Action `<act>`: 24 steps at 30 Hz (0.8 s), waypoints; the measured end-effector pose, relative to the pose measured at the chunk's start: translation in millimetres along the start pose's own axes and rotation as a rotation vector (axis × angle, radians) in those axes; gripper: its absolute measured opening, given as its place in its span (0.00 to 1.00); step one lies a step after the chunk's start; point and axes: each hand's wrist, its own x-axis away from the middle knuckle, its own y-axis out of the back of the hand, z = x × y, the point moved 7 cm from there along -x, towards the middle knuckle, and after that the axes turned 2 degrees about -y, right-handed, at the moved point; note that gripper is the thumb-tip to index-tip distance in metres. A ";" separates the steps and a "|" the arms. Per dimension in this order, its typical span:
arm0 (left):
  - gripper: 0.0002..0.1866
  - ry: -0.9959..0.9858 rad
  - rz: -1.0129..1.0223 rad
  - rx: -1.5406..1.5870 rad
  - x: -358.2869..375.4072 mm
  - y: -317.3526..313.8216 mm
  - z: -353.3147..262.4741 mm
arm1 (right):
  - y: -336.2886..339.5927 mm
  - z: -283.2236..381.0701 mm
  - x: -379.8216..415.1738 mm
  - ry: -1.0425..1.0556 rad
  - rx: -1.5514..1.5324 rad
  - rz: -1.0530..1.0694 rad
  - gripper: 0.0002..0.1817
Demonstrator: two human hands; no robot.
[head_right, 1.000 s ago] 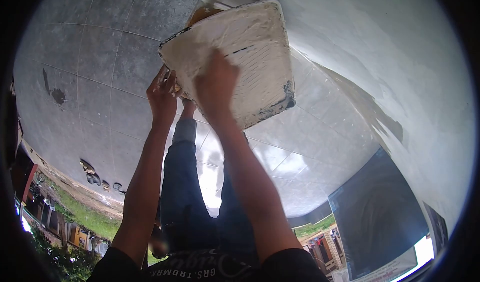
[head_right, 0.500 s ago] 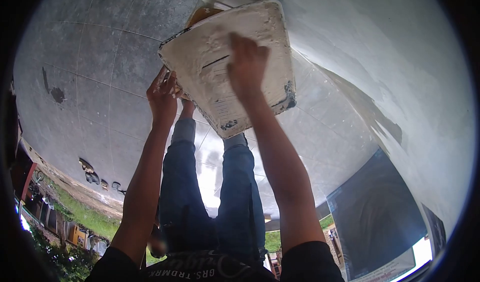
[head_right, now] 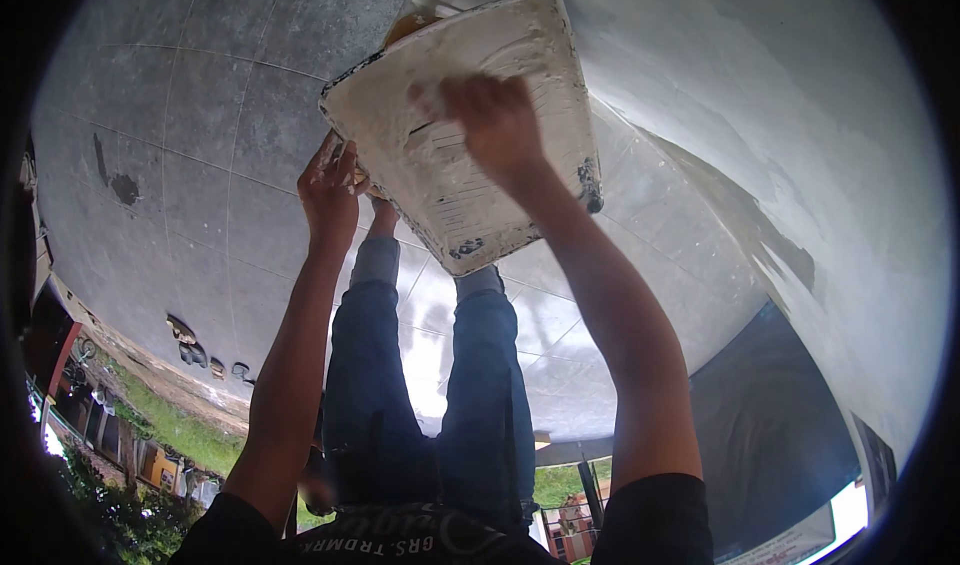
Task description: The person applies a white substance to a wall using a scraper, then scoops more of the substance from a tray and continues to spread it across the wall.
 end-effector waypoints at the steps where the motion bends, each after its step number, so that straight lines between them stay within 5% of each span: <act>1: 0.25 -0.017 0.004 -0.019 -0.8 0.1 -0.8 | 6.5 -19.3 -6.9 -0.080 0.055 0.011 0.33; 7: 0.25 -0.085 0.030 -0.088 -4.4 4.4 4.9 | 15.7 -64.6 -24.5 0.066 0.287 0.008 0.38; 17: 0.23 -0.079 -0.008 -0.091 -5.3 3.6 -3.1 | 9.8 -33.8 -30.0 0.279 -0.047 0.212 0.37; 19: 0.23 -0.042 -0.005 -0.096 -3.7 3.4 0.1 | 15.4 -33.4 -42.1 0.345 0.093 0.055 0.36; 20: 0.23 -0.069 -0.003 -0.089 -3.6 2.3 -3.6 | 18.2 -31.9 -47.5 0.380 0.112 0.003 0.24; 24: 0.24 -0.094 0.014 -0.079 -3.6 2.2 -6.1 | 4.6 -35.1 -45.4 0.310 0.057 0.105 0.25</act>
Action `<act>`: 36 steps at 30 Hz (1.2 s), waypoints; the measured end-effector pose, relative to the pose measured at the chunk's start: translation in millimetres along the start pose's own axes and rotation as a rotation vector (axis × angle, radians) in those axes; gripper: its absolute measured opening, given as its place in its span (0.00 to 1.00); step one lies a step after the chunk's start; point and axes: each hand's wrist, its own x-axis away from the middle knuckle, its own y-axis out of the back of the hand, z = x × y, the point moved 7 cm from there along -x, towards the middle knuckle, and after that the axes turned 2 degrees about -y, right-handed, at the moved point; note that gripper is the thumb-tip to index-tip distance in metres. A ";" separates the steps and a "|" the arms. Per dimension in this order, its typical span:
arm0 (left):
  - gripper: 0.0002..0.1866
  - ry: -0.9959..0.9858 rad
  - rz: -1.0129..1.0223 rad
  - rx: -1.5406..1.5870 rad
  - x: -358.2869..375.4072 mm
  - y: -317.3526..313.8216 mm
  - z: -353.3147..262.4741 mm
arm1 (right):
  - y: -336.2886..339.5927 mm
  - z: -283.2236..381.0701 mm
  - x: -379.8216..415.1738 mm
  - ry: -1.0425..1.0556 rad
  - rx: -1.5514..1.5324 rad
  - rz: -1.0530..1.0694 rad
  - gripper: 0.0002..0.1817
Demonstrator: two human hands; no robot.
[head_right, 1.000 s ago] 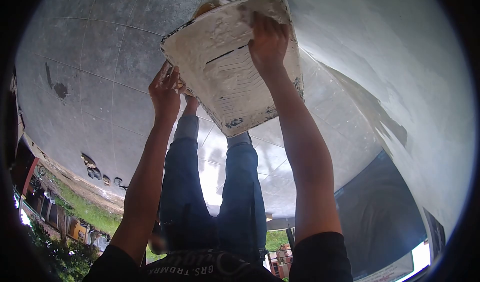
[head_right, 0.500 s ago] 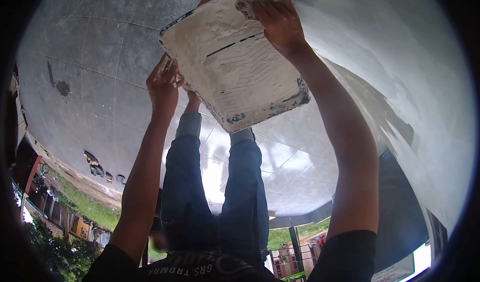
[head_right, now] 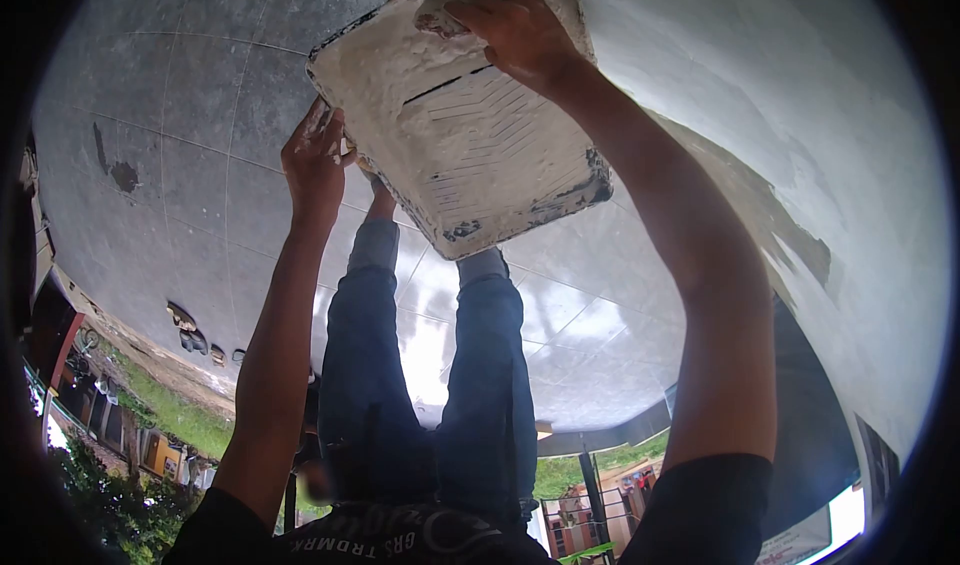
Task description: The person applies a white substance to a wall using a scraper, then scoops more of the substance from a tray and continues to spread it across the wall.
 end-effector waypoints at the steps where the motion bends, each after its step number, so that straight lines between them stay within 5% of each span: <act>1: 0.24 -0.005 -0.004 0.006 -0.5 0.3 0.3 | -1.1 0.4 1.3 -0.022 -0.063 0.030 0.29; 5: 0.24 0.006 -0.007 -0.011 0.2 -0.2 1.8 | 0.9 1.9 10.0 -0.057 -0.218 0.158 0.36; 7: 0.24 0.005 -0.008 -0.021 1.3 -1.0 2.4 | 20.5 -7.4 2.5 0.072 0.021 -0.009 0.36; 9: 0.24 -0.007 -0.007 -0.039 1.7 0.0 3.6 | 14.5 -24.1 5.2 0.009 0.053 0.079 0.34; 11: 0.25 0.004 -0.005 -0.036 2.2 -0.1 6.0 | 8.2 -29.9 14.1 0.025 0.070 0.072 0.32; 12: 0.26 0.013 -0.005 -0.027 2.0 -0.8 6.2 | 14.8 -29.2 14.6 -0.002 0.099 0.004 0.16; 15: 0.26 -0.004 0.001 -0.046 0.2 -0.7 7.4 | 12.1 -7.9 21.6 -0.050 0.106 0.219 0.15; 19: 0.23 0.018 -0.032 -0.030 2.5 -1.7 3.9 | 33.5 -18.7 14.9 -0.026 0.444 -0.106 0.14; 23: 0.23 -0.015 -0.032 -0.033 3.0 -0.5 6.8 | 14.2 -27.9 24.6 -0.098 0.287 0.006 0.22; 25: 0.23 -0.013 -0.050 -0.006 3.5 -2.5 6.0 | 6.5 -28.1 32.1 -0.344 0.121 0.091 0.24; 26: 0.23 -0.025 -0.059 0.005 1.9 -2.4 8.1 | 12.3 -3.8 32.5 -0.276 0.120 -0.065 0.18; 27: 0.23 -0.033 -0.068 0.012 1.5 -1.3 9.8 | 4.5 11.0 30.8 -0.318 0.018 0.065 0.19; 29: 0.23 -0.015 -0.031 -0.042 1.5 -0.7 13.3 | 13.2 35.3 23.3 -0.339 -0.109 -0.026 0.19; 36: 0.25 0.062 0.020 -0.013 1.8 -1.2 12.2 | -5.9 34.0 -2.2 -0.364 0.085 -0.158 0.08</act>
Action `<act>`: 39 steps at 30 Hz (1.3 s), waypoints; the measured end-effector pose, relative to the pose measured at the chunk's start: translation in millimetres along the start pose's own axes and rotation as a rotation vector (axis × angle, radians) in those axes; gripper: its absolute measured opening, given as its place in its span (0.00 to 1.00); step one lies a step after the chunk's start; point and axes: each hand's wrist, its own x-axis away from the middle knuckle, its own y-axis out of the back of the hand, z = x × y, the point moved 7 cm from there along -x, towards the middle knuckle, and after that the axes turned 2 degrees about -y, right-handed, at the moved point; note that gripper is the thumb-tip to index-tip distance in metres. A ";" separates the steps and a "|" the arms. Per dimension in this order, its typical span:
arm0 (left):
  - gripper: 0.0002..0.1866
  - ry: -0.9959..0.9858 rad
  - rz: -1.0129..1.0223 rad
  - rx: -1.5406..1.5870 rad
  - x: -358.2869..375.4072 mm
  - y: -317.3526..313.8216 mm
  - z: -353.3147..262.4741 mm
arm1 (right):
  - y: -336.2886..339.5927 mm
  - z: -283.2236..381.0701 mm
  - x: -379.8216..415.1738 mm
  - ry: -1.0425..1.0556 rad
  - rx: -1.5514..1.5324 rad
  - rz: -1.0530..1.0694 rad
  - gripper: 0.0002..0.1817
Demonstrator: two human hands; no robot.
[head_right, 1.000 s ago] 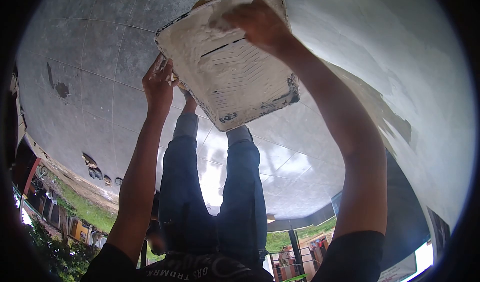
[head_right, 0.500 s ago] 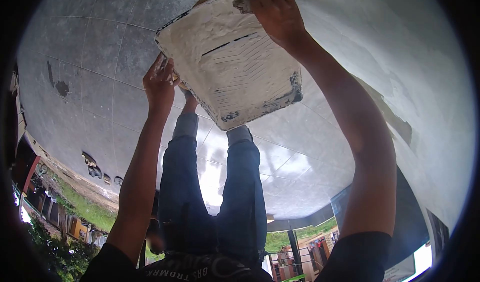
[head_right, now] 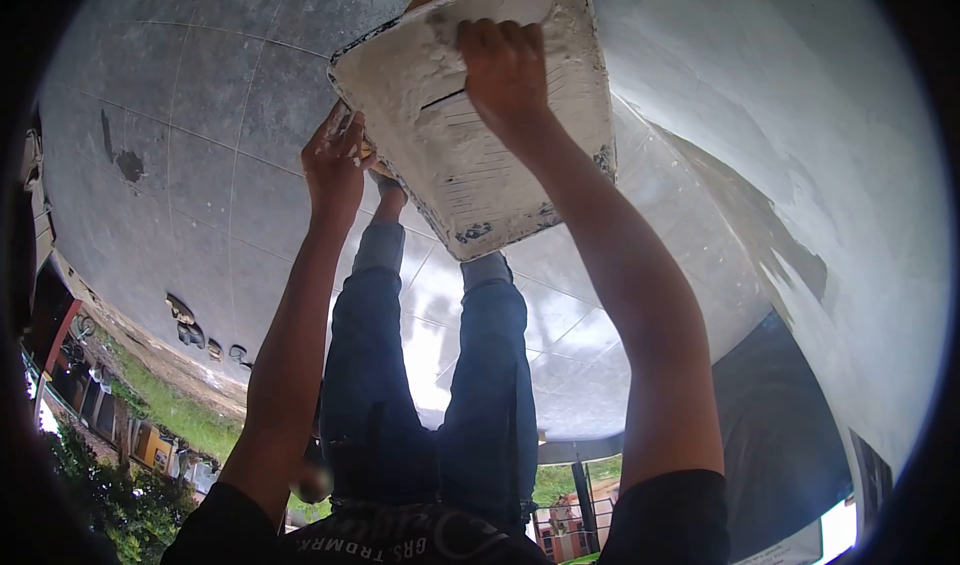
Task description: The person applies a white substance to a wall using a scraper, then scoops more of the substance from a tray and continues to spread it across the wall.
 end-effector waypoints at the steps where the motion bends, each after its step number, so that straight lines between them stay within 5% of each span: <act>1: 0.25 -0.003 0.009 -0.029 0.0 -0.7 -1.0 | -0.2 7.8 3.2 0.005 0.001 0.001 0.08; 7: 0.22 0.074 -0.014 0.151 1.3 -3.1 -1.0 | 8.0 45.3 22.3 0.089 -0.256 0.225 0.13; 10: 0.21 -0.028 0.019 -0.041 -2.2 -1.1 1.1 | 16.9 24.0 -4.8 0.107 -0.138 0.060 0.12; 13: 0.21 0.047 -0.013 0.100 2.3 -2.4 -4.5 | 0.4 20.2 -17.6 0.184 -0.040 -0.018 0.08; 21: 0.24 -0.062 0.045 0.189 -6.8 -2.8 11.4 | -1.4 55.3 1.5 0.282 -0.275 0.262 0.13; 23: 0.28 -0.075 0.066 -0.024 -8.2 -0.2 12.6 | 5.7 36.0 -9.2 -0.069 -0.431 0.318 0.18; 24: 0.28 -0.075 0.061 -0.022 -6.4 -1.3 3.9 | 8.3 41.8 -7.4 -0.065 -0.432 0.319 0.18; 26: 0.30 0.232 -0.028 0.391 2.0 -5.9 0.2 | 0.9 31.5 13.9 -0.614 -0.620 0.441 0.21; 27: 0.30 0.235 -0.027 0.396 0.2 -4.3 10.1 | 0.9 39.6 24.9 -0.715 -0.690 0.487 0.22; 29: 0.26 -0.151 0.109 0.108 -7.5 -4.1 12.1 | -12.4 57.0 45.0 -0.494 -0.585 0.294 0.23; 35: 0.21 0.142 0.009 0.266 -0.7 -4.4 1.6 | 7.0 24.8 26.3 -0.627 -0.517 -0.120 0.23; 39: 0.19 0.046 0.004 0.174 -2.2 -2.4 9.2 | -6.6 32.4 30.3 -0.680 -0.332 0.006 0.19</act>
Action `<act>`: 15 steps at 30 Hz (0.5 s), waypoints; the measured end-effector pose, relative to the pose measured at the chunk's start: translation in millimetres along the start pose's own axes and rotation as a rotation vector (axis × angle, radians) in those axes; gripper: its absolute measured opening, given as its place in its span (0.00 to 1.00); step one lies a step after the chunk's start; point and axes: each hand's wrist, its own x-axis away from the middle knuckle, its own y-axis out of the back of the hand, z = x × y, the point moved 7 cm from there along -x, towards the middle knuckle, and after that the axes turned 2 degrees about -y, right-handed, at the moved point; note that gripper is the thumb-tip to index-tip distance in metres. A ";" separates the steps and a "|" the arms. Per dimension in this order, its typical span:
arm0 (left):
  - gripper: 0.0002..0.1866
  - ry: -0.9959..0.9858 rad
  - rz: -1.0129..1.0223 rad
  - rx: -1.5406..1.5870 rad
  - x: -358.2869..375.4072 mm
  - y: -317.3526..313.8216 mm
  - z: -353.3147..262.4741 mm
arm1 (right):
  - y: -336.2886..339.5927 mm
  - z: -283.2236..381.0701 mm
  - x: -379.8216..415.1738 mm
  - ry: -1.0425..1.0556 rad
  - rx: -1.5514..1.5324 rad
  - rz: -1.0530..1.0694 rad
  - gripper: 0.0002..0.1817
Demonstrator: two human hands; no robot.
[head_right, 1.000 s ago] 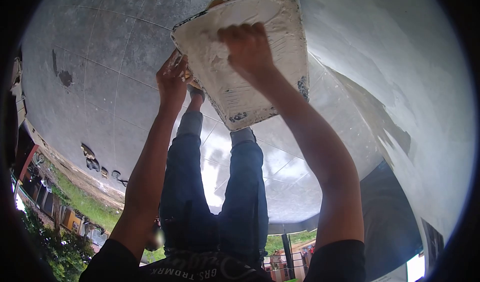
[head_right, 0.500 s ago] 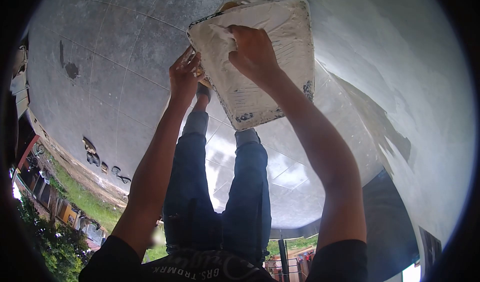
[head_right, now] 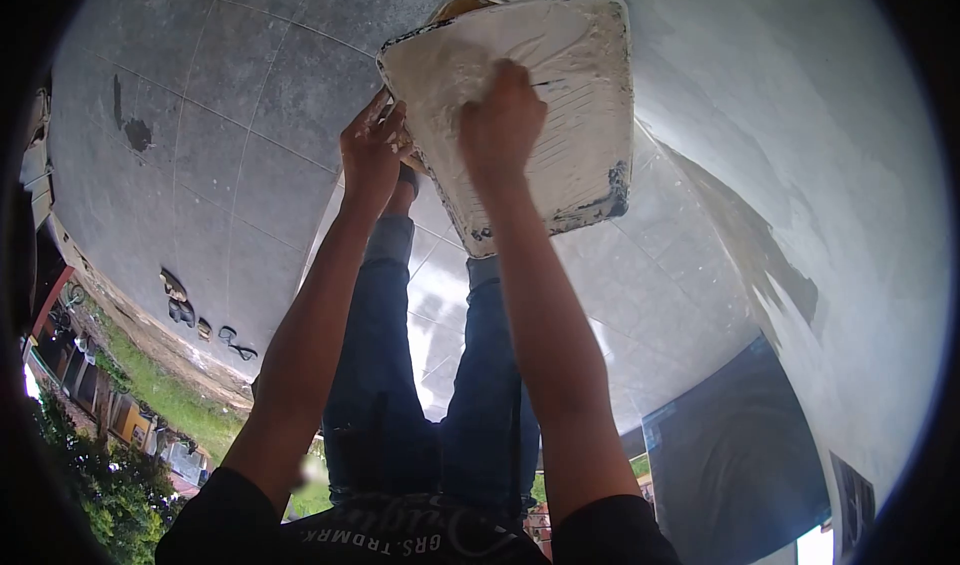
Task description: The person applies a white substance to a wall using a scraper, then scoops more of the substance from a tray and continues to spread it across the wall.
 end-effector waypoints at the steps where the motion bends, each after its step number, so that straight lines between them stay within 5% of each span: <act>1: 0.20 -0.081 0.026 -0.122 -2.3 1.0 1.1 | -3.6 21.2 6.7 0.144 0.147 0.026 0.20; 7: 0.21 -0.060 0.032 -0.120 -1.8 -1.1 -4.6 | -6.0 17.9 9.5 -0.215 -0.372 0.171 0.20; 15: 0.22 -0.094 0.028 -0.083 -3.4 0.5 -1.0 | -7.6 9.1 -5.8 0.000 -0.243 0.150 0.23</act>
